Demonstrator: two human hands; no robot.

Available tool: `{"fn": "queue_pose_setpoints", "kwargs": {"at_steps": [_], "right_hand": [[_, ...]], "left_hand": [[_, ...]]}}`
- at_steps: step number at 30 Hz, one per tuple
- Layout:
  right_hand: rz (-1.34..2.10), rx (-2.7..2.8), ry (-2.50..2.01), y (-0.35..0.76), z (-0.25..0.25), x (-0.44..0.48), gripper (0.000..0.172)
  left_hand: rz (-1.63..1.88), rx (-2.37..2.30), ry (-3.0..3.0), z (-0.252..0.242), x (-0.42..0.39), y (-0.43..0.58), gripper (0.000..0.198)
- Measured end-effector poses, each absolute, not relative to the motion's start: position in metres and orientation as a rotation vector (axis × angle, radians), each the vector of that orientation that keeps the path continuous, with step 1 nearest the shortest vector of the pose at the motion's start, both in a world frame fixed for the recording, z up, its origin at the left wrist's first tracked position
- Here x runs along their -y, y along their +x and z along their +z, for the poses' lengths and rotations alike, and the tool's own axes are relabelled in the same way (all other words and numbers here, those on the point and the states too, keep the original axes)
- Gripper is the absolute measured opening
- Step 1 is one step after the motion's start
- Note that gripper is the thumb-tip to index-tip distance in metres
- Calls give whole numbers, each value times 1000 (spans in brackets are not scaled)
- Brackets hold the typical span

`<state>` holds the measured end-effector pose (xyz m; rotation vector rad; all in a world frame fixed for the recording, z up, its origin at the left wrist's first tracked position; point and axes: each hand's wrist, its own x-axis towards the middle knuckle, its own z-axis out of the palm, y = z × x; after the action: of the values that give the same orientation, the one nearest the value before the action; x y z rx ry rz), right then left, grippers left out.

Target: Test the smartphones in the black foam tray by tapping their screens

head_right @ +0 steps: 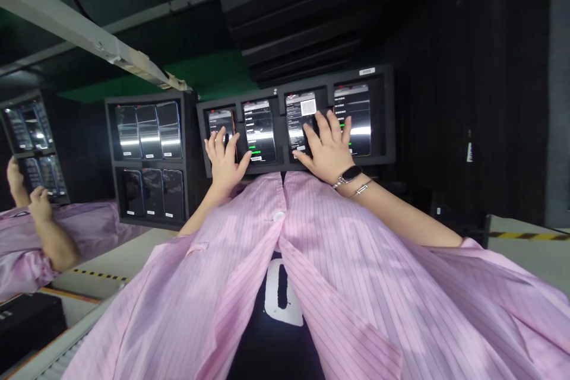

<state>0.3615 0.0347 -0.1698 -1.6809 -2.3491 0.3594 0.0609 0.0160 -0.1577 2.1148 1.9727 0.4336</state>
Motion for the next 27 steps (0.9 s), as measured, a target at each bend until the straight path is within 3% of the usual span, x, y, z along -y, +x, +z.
{"fn": "queue_pose_setpoints", "kwargs": {"at_steps": [8, 14, 18, 27], "right_hand": [[380, 2362, -1672, 360, -170, -34, 76], [417, 2461, -1624, 350, -161, -40, 60], [392, 2417, -1728, 349, -159, -40, 68], [420, 2479, -1711, 355, -155, -37, 70]], "left_hand": [[445, -1966, 2102, -157, -16, 61, 62], [434, -1970, 2128, -157, -16, 61, 61], [428, -1975, 2103, -157, -15, 62, 61], [460, -1959, 2117, -156, -15, 63, 60]]}}
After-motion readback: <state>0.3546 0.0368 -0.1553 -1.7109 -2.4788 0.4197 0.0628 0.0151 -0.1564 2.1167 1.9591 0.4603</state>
